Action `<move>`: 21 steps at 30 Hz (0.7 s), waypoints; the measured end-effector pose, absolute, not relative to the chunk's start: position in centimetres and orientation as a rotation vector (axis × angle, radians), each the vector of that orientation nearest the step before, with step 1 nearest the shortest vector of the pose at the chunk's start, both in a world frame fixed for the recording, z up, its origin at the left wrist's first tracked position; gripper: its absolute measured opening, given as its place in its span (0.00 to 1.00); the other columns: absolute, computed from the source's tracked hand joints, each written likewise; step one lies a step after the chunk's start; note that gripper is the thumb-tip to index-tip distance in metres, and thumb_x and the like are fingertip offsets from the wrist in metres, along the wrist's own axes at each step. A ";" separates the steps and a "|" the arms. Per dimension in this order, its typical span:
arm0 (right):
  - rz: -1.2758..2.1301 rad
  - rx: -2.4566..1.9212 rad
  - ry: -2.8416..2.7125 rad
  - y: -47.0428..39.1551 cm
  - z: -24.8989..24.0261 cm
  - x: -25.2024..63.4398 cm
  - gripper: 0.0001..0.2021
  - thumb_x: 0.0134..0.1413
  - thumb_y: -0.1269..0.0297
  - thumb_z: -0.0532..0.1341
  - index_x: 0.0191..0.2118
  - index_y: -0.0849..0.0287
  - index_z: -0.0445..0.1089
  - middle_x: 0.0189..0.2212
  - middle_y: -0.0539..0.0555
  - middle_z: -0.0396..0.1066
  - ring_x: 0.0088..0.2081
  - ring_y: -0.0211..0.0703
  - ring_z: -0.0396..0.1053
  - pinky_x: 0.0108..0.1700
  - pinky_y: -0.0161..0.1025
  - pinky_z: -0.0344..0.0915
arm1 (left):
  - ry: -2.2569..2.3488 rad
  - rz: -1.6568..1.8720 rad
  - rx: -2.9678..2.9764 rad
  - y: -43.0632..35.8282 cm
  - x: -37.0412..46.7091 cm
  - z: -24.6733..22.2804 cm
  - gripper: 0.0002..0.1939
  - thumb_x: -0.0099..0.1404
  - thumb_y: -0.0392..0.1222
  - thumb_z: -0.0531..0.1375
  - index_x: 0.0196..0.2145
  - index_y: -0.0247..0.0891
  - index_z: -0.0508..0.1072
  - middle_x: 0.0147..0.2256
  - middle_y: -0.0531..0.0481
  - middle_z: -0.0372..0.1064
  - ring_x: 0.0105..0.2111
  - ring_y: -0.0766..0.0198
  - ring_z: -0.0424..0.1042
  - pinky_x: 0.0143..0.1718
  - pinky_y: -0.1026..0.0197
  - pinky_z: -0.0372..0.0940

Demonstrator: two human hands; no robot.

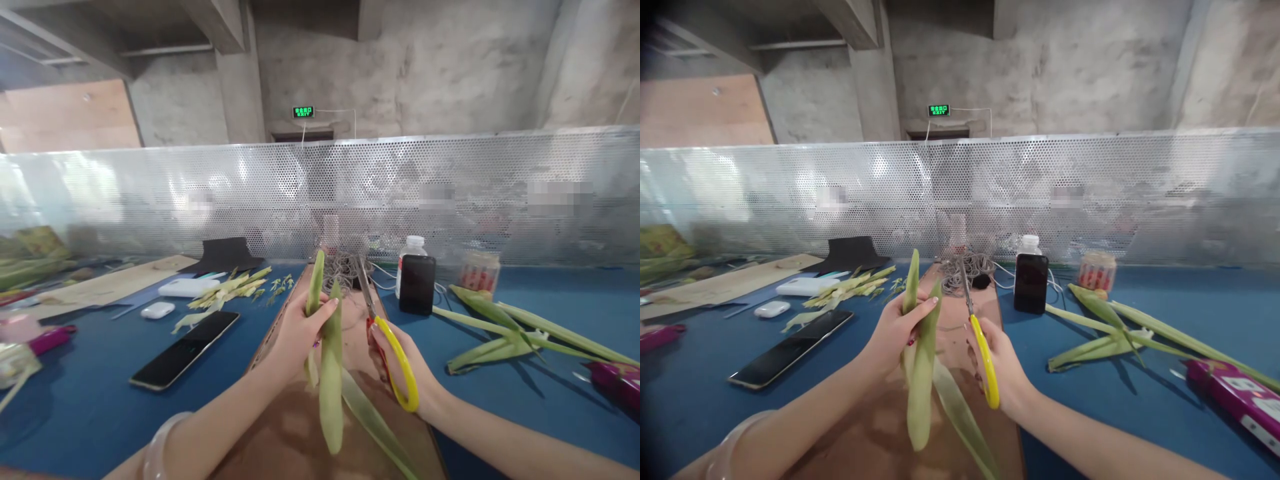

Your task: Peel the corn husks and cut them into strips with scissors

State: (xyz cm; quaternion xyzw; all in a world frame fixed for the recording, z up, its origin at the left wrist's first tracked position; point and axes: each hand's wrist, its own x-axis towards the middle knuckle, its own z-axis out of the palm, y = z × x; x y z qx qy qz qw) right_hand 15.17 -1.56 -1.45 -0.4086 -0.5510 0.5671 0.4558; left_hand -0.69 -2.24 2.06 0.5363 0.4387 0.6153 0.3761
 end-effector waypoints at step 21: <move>1.437 -1.040 -1.328 -1.0 -2.0 15.6 0.19 0.44 0.45 0.56 0.25 0.56 0.53 0.11 0.39 0.49 0.09 0.26 0.46 0.09 0.24 0.47 | 1.066 1.650 1.305 -1.1 -1.3 1.6 0.13 0.56 0.52 0.54 0.27 0.39 0.64 0.22 0.58 0.56 0.21 0.71 0.56 0.24 0.69 0.54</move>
